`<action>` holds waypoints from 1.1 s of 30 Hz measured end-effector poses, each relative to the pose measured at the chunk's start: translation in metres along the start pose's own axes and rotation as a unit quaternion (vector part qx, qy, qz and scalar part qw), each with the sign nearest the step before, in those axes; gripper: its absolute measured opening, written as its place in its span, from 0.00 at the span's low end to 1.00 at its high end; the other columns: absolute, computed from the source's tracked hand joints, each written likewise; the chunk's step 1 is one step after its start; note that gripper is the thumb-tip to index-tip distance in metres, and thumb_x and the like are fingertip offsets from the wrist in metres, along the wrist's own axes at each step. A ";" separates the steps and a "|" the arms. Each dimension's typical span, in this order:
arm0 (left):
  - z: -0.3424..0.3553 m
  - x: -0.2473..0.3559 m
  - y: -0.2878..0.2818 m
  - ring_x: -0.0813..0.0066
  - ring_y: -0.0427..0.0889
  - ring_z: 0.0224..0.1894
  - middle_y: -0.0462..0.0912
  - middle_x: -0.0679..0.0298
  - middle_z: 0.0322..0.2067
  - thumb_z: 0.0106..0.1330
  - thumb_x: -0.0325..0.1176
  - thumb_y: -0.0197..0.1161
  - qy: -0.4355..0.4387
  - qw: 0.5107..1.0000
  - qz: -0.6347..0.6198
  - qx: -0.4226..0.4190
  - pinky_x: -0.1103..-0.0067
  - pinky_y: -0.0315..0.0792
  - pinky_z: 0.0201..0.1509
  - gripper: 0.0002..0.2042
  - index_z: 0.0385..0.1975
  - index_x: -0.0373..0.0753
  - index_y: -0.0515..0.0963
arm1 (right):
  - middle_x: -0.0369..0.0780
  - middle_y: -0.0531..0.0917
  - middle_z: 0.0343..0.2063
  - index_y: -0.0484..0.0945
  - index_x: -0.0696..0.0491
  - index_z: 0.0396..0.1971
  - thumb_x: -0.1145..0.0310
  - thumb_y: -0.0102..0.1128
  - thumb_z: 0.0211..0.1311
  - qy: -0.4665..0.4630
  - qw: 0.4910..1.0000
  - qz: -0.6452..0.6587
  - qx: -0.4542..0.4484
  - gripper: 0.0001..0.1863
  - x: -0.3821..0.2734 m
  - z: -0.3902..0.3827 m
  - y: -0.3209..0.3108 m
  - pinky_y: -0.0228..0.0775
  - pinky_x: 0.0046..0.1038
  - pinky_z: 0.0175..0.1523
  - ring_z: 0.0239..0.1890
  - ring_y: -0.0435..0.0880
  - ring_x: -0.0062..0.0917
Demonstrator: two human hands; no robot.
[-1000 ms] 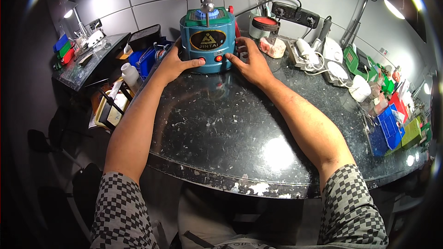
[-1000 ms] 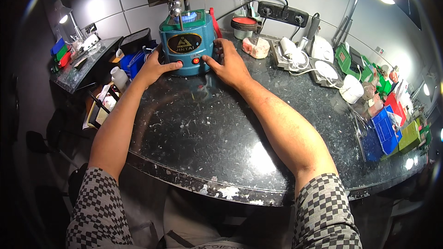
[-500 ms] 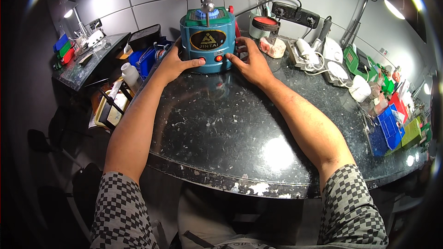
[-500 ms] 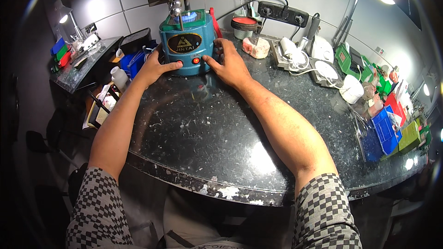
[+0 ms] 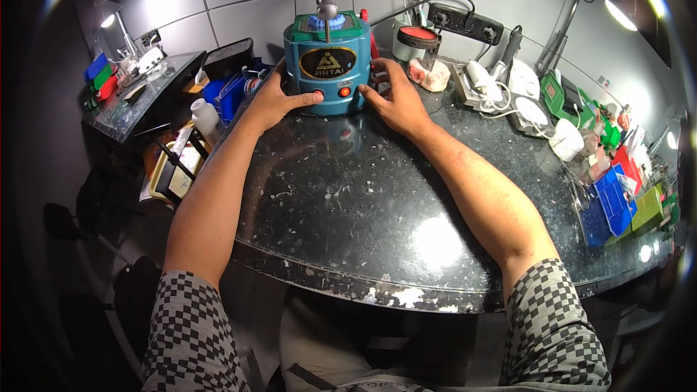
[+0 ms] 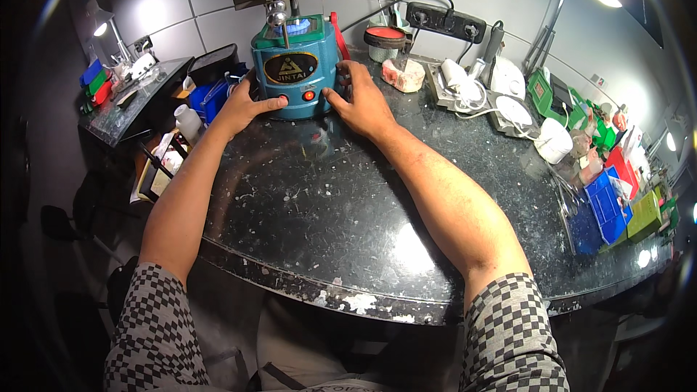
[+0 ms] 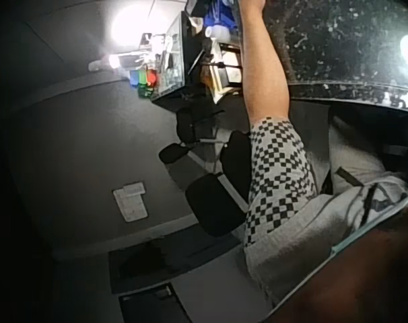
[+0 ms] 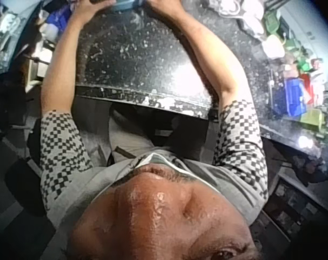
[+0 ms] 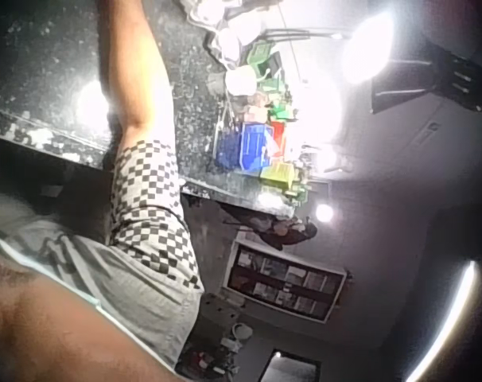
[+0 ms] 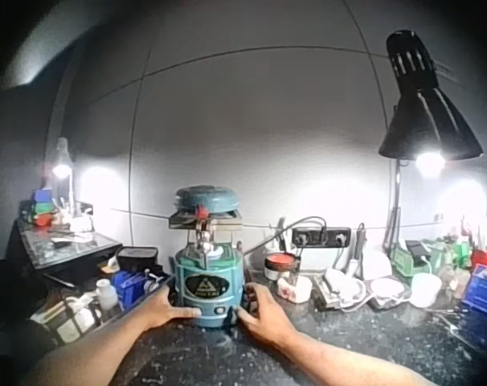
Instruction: The person operates a dental drilling machine by turning the power switches, adjusting the speed dial, and checking the small drill bit or component at the top of the machine.
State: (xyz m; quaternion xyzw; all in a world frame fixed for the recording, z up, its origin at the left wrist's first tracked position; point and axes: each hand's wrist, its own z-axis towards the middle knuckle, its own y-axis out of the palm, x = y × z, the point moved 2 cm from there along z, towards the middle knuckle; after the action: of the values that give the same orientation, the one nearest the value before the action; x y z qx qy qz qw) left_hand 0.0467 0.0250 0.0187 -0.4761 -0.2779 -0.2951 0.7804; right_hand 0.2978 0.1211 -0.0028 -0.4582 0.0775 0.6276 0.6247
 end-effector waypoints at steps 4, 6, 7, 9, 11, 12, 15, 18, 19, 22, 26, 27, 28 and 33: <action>-0.001 0.003 0.001 0.53 0.68 0.70 0.72 0.45 0.65 0.48 0.55 0.81 0.005 1.000 -0.002 0.003 0.67 0.57 0.75 0.53 0.70 0.30 0.62 | 0.50 0.75 0.56 0.66 0.58 0.62 0.59 0.67 0.64 0.004 1.000 0.011 -0.002 0.32 0.004 0.000 0.000 0.75 0.37 0.58 0.54 0.81 0.40; -0.003 0.003 0.000 0.53 0.68 0.70 0.72 0.45 0.65 0.48 0.55 0.81 0.001 1.000 -0.001 0.004 0.67 0.57 0.75 0.53 0.70 0.30 0.62 | 0.50 0.75 0.56 0.66 0.58 0.62 0.59 0.67 0.64 0.000 1.000 0.002 -0.004 0.32 0.004 0.001 0.003 0.75 0.37 0.57 0.54 0.81 0.40; -0.003 0.004 0.000 0.53 0.68 0.70 0.72 0.45 0.65 0.48 0.55 0.81 -0.001 1.000 -0.003 0.004 0.67 0.57 0.75 0.53 0.70 0.30 0.62 | 0.50 0.75 0.56 0.66 0.58 0.62 0.59 0.67 0.64 0.000 1.000 0.002 -0.004 0.32 0.003 0.001 0.002 0.75 0.37 0.57 0.54 0.81 0.40; -0.001 0.000 0.000 0.53 0.68 0.70 0.72 0.45 0.65 0.48 0.55 0.81 0.000 1.000 -0.003 0.003 0.67 0.57 0.75 0.53 0.70 0.30 0.62 | 0.50 0.74 0.56 0.66 0.57 0.62 0.60 0.67 0.64 -0.002 1.000 0.003 -0.002 0.31 0.003 0.000 0.001 0.75 0.37 0.56 0.53 0.81 0.39; -0.001 0.001 -0.001 0.53 0.68 0.70 0.72 0.45 0.65 0.48 0.55 0.81 0.000 1.000 -0.002 0.002 0.67 0.57 0.75 0.53 0.70 0.30 0.62 | 0.50 0.74 0.56 0.66 0.57 0.62 0.60 0.67 0.64 -0.002 1.000 0.001 -0.003 0.31 0.003 0.001 0.001 0.75 0.37 0.56 0.53 0.82 0.39; 0.000 0.001 -0.003 0.53 0.64 0.72 0.68 0.45 0.67 0.46 0.56 0.82 -0.014 1.000 -0.008 -0.012 0.66 0.56 0.76 0.57 0.72 0.32 0.58 | 0.50 0.74 0.56 0.66 0.57 0.62 0.60 0.67 0.64 -0.001 1.000 -0.001 -0.004 0.31 0.002 0.001 0.002 0.75 0.37 0.56 0.53 0.82 0.39; -0.001 0.002 0.001 0.53 0.64 0.72 0.68 0.45 0.68 0.45 0.56 0.82 -0.013 1.000 -0.011 -0.012 0.66 0.55 0.76 0.57 0.72 0.32 0.58 | 0.49 0.74 0.55 0.66 0.57 0.62 0.61 0.67 0.64 -0.004 1.000 -0.002 0.000 0.31 0.006 0.001 0.001 0.75 0.37 0.56 0.53 0.82 0.39; -0.001 0.002 0.000 0.53 0.67 0.70 0.71 0.45 0.65 0.47 0.56 0.81 0.003 1.000 -0.004 0.003 0.67 0.57 0.75 0.53 0.70 0.30 0.62 | 0.49 0.74 0.55 0.66 0.57 0.62 0.61 0.67 0.64 -0.011 1.000 0.004 0.000 0.31 0.005 0.001 0.002 0.75 0.37 0.57 0.53 0.82 0.39; -0.001 0.003 0.000 0.53 0.67 0.71 0.71 0.45 0.66 0.47 0.56 0.81 0.004 1.000 -0.005 0.003 0.67 0.56 0.76 0.54 0.70 0.30 0.62 | 0.49 0.74 0.55 0.66 0.57 0.62 0.61 0.67 0.64 -0.012 1.000 0.004 0.000 0.31 0.005 0.001 0.002 0.75 0.37 0.57 0.53 0.82 0.39; -0.002 0.004 -0.001 0.52 0.67 0.71 0.71 0.44 0.66 0.47 0.56 0.81 0.002 1.000 -0.002 0.006 0.66 0.56 0.76 0.54 0.70 0.30 0.62 | 0.49 0.74 0.55 0.66 0.57 0.62 0.61 0.67 0.64 -0.018 1.000 0.002 0.003 0.31 0.006 0.001 0.002 0.74 0.37 0.57 0.53 0.81 0.39; -0.004 0.006 0.000 0.52 0.66 0.71 0.70 0.43 0.66 0.46 0.57 0.81 -0.004 1.000 -0.005 0.003 0.66 0.56 0.76 0.54 0.70 0.30 0.62 | 0.49 0.74 0.55 0.66 0.57 0.62 0.62 0.67 0.64 -0.022 1.000 -0.003 0.006 0.31 0.005 0.000 0.002 0.74 0.38 0.58 0.54 0.81 0.39; -0.004 0.007 0.000 0.52 0.66 0.71 0.70 0.43 0.66 0.46 0.57 0.81 -0.008 1.000 -0.002 0.004 0.66 0.56 0.76 0.54 0.70 0.30 0.62 | 0.49 0.74 0.55 0.66 0.57 0.62 0.62 0.67 0.64 -0.022 1.000 -0.004 0.006 0.31 0.004 0.000 0.002 0.74 0.37 0.58 0.54 0.81 0.39; -0.004 0.007 0.000 0.52 0.66 0.71 0.70 0.44 0.66 0.46 0.57 0.81 -0.011 1.000 0.000 0.005 0.66 0.56 0.76 0.54 0.70 0.31 0.62 | 0.49 0.74 0.55 0.66 0.57 0.62 0.62 0.67 0.64 -0.022 1.000 -0.004 0.006 0.31 0.005 0.000 0.002 0.74 0.37 0.58 0.54 0.81 0.39; -0.004 0.008 0.000 0.52 0.66 0.71 0.70 0.44 0.66 0.47 0.56 0.81 -0.005 1.000 -0.008 0.002 0.66 0.56 0.76 0.54 0.70 0.31 0.62 | 0.49 0.74 0.55 0.66 0.57 0.62 0.62 0.67 0.64 -0.025 1.000 0.004 0.007 0.30 0.006 0.000 0.002 0.74 0.37 0.58 0.53 0.81 0.38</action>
State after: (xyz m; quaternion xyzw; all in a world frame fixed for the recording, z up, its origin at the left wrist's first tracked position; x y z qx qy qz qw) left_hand 0.0523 0.0197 0.0225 -0.4738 -0.2861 -0.2985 0.7776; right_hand 0.2969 0.1246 -0.0078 -0.4379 0.0681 0.6409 0.6268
